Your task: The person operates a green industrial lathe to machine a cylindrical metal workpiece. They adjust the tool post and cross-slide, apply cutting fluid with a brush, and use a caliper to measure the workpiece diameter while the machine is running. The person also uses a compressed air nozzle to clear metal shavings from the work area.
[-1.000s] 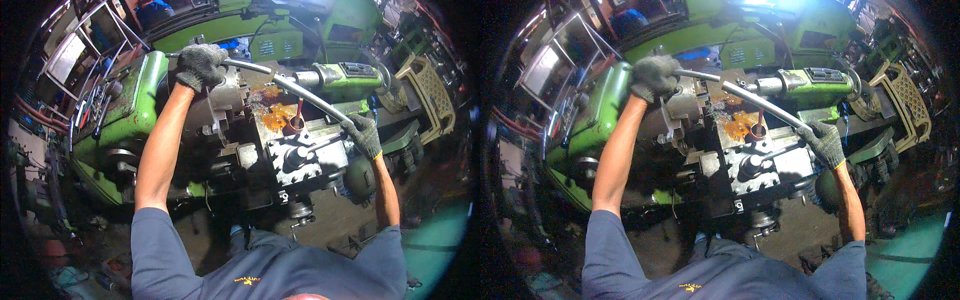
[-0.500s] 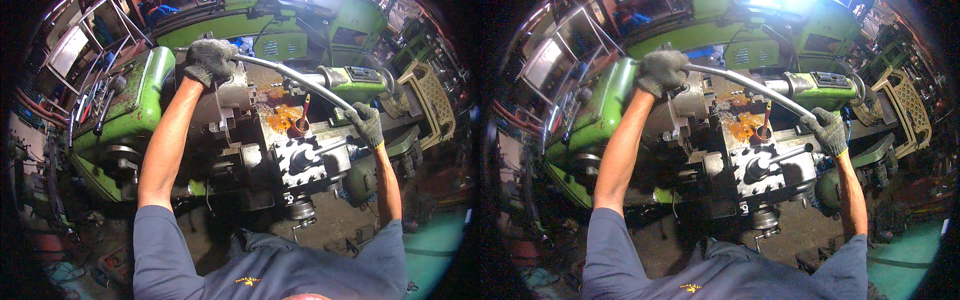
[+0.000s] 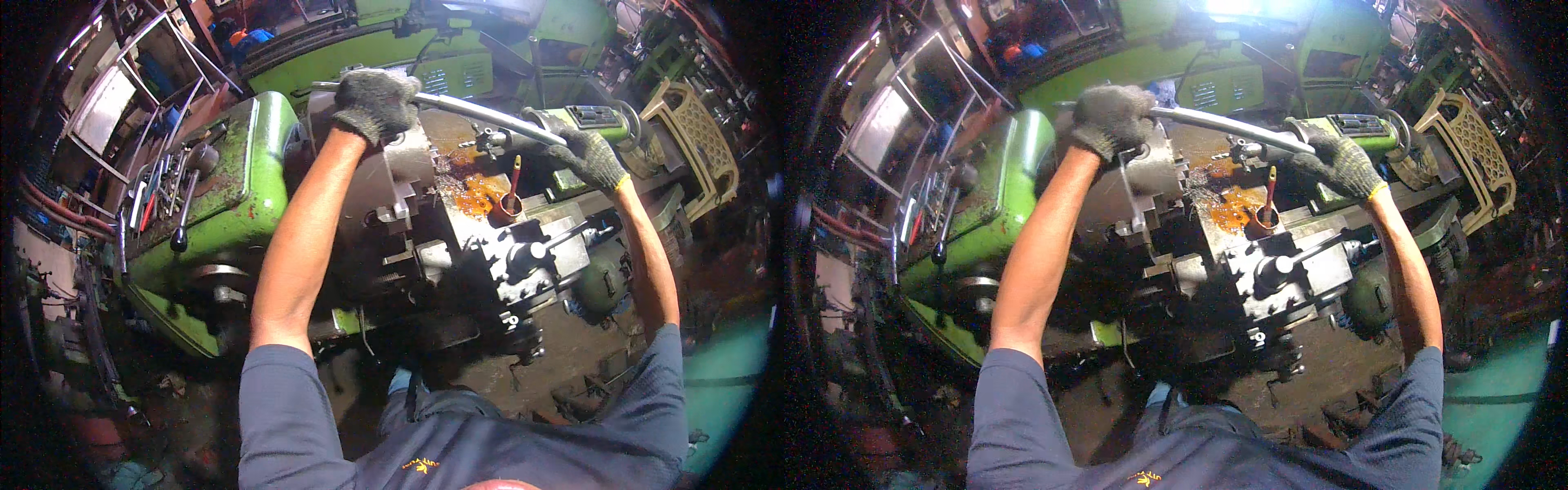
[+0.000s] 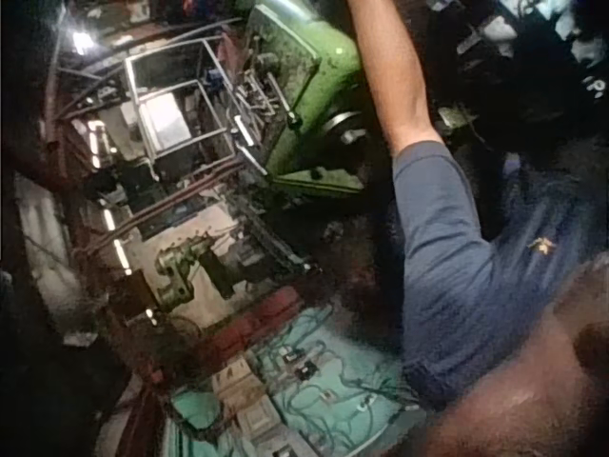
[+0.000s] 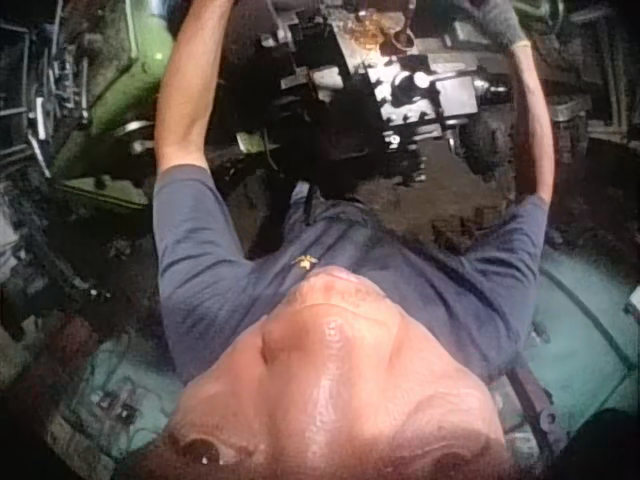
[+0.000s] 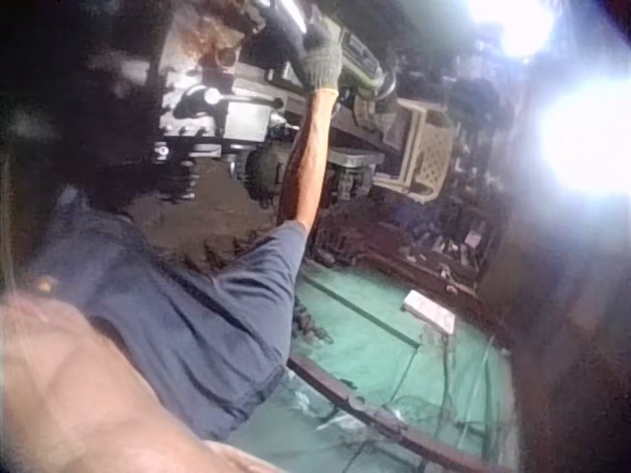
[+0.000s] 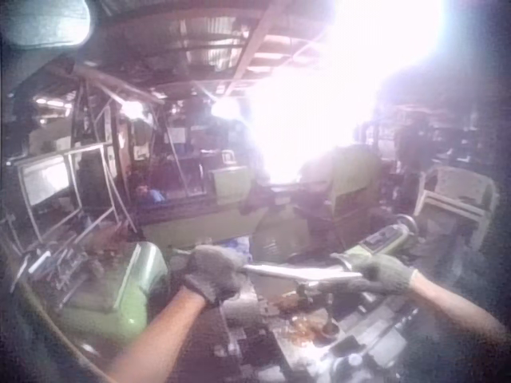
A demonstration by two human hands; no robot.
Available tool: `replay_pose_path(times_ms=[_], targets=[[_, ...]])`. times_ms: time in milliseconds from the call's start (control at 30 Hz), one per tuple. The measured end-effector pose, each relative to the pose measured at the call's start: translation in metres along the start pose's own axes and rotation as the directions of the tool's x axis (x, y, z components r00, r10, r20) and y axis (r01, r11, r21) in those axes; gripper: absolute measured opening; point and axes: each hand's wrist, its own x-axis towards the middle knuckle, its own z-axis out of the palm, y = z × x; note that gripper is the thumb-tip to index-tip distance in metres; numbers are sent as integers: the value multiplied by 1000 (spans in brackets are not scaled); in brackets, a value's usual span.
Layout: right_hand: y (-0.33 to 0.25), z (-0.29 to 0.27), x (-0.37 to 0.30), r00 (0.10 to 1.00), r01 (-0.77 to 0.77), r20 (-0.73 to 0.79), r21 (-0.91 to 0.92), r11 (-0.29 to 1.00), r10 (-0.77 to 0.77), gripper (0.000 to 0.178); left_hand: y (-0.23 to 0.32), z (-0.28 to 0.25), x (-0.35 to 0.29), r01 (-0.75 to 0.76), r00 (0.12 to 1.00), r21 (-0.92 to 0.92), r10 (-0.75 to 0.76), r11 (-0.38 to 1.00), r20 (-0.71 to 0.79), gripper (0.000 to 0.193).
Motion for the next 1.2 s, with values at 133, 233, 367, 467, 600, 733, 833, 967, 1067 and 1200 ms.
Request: replay_pose_path(times_ms=[133,233,367,467,600,733,833,967,1067,1200], targets=[[12,-7,4,987,-156,32,-60,986,158,47,2,-13,6,18,1000,-101,-17,995,14,23],[4,-4,11,953,-297,69,15,955,295,48,-5,-9,7,22,997,-130,-13,991,70,25],[-33,-14,16,883,-468,31,-42,883,469,37,-11,-17,11,42,989,-200,-11,979,150,27],[-18,-9,3,891,-447,-30,131,885,454,38,-6,-19,14,-20,989,-234,54,972,138,28],[-75,16,-23,750,-661,-105,-75,746,653,46,-31,-22,5,-132,983,-218,156,967,101,26],[-83,22,-44,770,-629,-166,-42,776,616,53,-25,-14,6,-141,985,-257,161,956,57,22],[-89,29,-47,766,-623,-221,-29,781,603,56,-24,-12,3,-153,984,-243,170,958,54,23],[-87,28,-59,724,-660,-211,67,749,657,53,-17,-22,1,-161,984,-257,176,953,36,26],[-98,35,-78,636,-761,-222,-25,648,739,57,-19,-12,11,-203,977,-299,214,932,4,28],[-176,65,-95,637,-768,-271,-137,626,722,71,-35,-5,16,-255,965,-267,261,929,-11,30]])
